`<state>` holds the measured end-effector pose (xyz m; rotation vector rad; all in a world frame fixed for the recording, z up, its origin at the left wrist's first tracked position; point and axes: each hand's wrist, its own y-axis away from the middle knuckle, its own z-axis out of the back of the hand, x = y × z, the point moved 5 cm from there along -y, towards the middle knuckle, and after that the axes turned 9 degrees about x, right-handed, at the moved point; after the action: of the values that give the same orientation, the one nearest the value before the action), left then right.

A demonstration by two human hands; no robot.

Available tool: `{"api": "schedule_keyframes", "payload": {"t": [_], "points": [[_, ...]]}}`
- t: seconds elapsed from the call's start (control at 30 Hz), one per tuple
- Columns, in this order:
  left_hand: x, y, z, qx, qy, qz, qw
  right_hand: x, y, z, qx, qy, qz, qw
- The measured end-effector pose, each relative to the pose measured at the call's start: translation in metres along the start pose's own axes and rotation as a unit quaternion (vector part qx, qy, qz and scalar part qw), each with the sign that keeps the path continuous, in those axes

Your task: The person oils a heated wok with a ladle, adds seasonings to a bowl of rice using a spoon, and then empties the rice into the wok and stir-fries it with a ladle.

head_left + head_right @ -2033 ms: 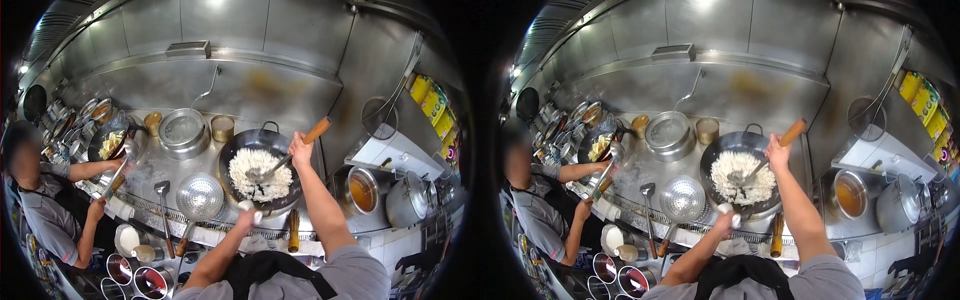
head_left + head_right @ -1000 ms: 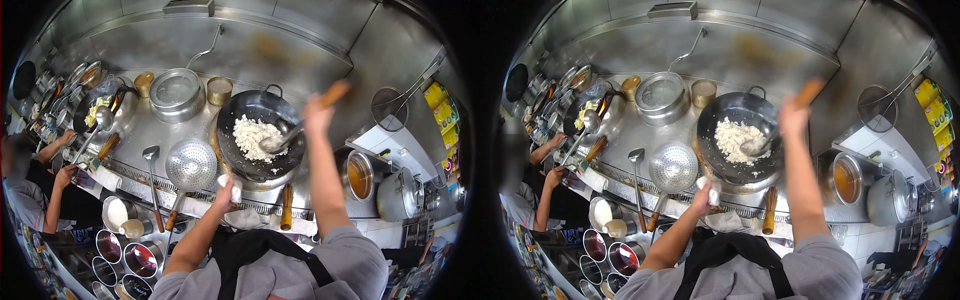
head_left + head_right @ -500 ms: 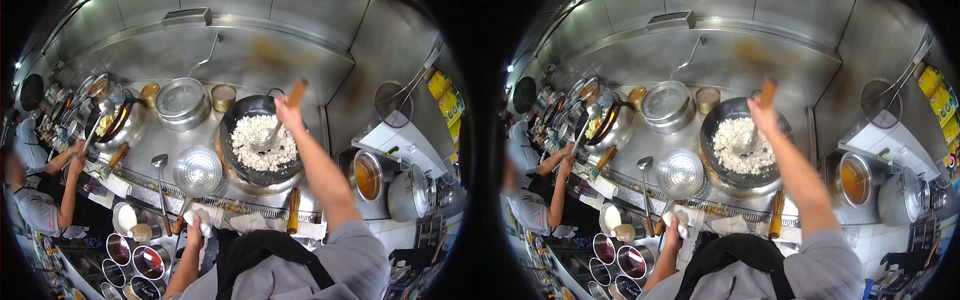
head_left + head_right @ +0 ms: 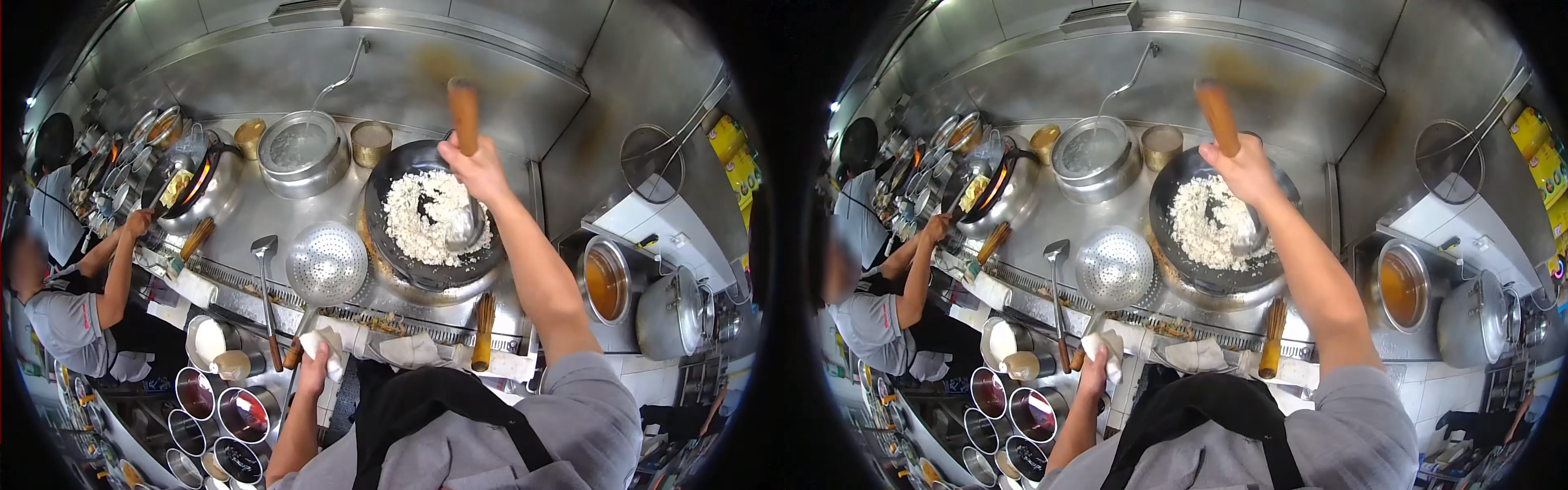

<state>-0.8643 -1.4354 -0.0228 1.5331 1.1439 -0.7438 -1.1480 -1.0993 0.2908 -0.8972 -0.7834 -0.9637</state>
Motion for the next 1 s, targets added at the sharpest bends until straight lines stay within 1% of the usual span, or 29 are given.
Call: {"api": "schedule_keyframes", "payload": {"t": [0.03, 0.07, 0.1, 0.13, 0.2, 0.23, 0.27, 0.3, 0.33, 0.37, 0.4, 0.43, 0.47, 0.5, 0.53, 0.57, 0.6, 0.67, 0.73, 0.8, 0.83, 0.87, 0.9, 0.93, 0.97, 1.0], "points": [[-0.002, 0.003, -0.007, 0.011, -0.015, 0.002, 1.0, 0.025, 0.015, 0.002, -0.024, -0.023, 0.025, 0.999], [0.001, 0.01, -0.011, 0.022, -0.03, 0.009, 0.999, 0.035, 0.032, 0.0, -0.048, -0.048, 0.046, 0.997], [0.004, 0.013, -0.012, 0.002, -0.04, 0.022, 0.999, 0.021, 0.046, -0.001, -0.062, -0.072, 0.05, 0.994], [0.007, 0.013, -0.014, 0.001, -0.04, 0.024, 0.999, -0.012, 0.053, -0.014, -0.079, -0.201, 0.05, 0.975], [0.013, 0.012, -0.02, 0.031, -0.032, 0.015, 0.999, -0.087, 0.061, -0.04, -0.138, -0.232, 0.05, 0.962], [0.015, 0.012, -0.02, 0.036, -0.05, 0.029, 0.998, -0.1, 0.06, -0.032, -0.105, -0.117, 0.027, 0.987], [0.012, 0.017, -0.02, 0.035, -0.052, 0.035, 0.997, -0.115, 0.047, -0.023, -0.087, 0.053, 0.013, 0.995], [0.006, 0.022, -0.021, 0.05, -0.072, 0.057, 0.994, -0.099, 0.043, -0.014, -0.112, 0.024, -0.009, 0.993], [0.003, 0.023, -0.022, 0.066, -0.092, 0.075, 0.991, -0.062, 0.041, -0.002, -0.138, -0.004, -0.028, 0.99], [0.001, 0.022, -0.022, 0.072, -0.098, 0.032, 0.992, -0.025, 0.048, 0.008, -0.164, -0.061, -0.04, 0.984], [-0.002, 0.02, -0.022, 0.07, -0.096, 0.03, 0.992, 0.005, 0.058, 0.013, -0.185, -0.117, -0.05, 0.974], [-0.005, 0.023, -0.019, 0.068, -0.094, 0.035, 0.993, 0.022, 0.068, 0.019, -0.19, -0.116, 0.025, 0.975], [-0.005, 0.026, -0.014, 0.065, -0.093, 0.041, 0.993, 0.023, 0.076, 0.016, -0.183, -0.169, 0.062, 0.966], [0.006, 0.023, -0.005, 0.048, -0.09, 0.052, 0.993, -0.005, 0.073, 0.004, -0.219, -0.164, -0.005, 0.962], [0.009, 0.024, -0.003, 0.052, -0.093, 0.055, 0.993, -0.049, 0.07, -0.011, -0.259, -0.158, -0.072, 0.95], [0.007, 0.02, -0.003, 0.059, -0.11, 0.038, 0.991, -0.079, 0.061, -0.02, -0.236, -0.254, 0.028, 0.938], [0.005, 0.016, -0.005, 0.064, -0.126, 0.02, 0.99, -0.108, 0.047, -0.011, -0.2, -0.243, 0.062, 0.947], [-0.005, 0.023, -0.008, 0.077, -0.132, 0.031, 0.988, -0.096, 0.021, 0.017, -0.207, -0.201, -0.016, 0.958], [-0.009, 0.023, -0.005, 0.077, -0.151, 0.023, 0.985, -0.039, 0.022, 0.045, -0.267, -0.213, -0.011, 0.94], [0.002, 0.02, 0.006, 0.086, -0.121, 0.008, 0.989, 0.003, 0.04, 0.066, -0.26, -0.228, 0.022, 0.938], [0.005, 0.024, 0.012, 0.06, -0.119, 0.029, 0.991, 0.009, 0.054, 0.067, -0.245, -0.218, 0.036, 0.944], [0.006, 0.027, 0.018, 0.034, -0.118, 0.047, 0.991, -0.016, 0.058, 0.05, -0.245, -0.219, 0.034, 0.944], [0.003, 0.029, 0.018, 0.034, -0.119, 0.045, 0.991, -0.066, 0.06, 0.025, -0.262, -0.192, 0.004, 0.946], [-0.001, 0.033, 0.016, 0.032, -0.142, 0.042, 0.989, -0.101, 0.064, 0.01, -0.28, -0.164, -0.025, 0.946], [-0.005, 0.036, 0.013, 0.031, -0.164, 0.037, 0.985, -0.11, 0.064, 0.001, -0.227, -0.211, 0.018, 0.95], [-0.008, 0.036, 0.013, 0.027, -0.186, 0.03, 0.982, -0.099, 0.058, -0.006, -0.17, -0.258, 0.063, 0.949]]}}
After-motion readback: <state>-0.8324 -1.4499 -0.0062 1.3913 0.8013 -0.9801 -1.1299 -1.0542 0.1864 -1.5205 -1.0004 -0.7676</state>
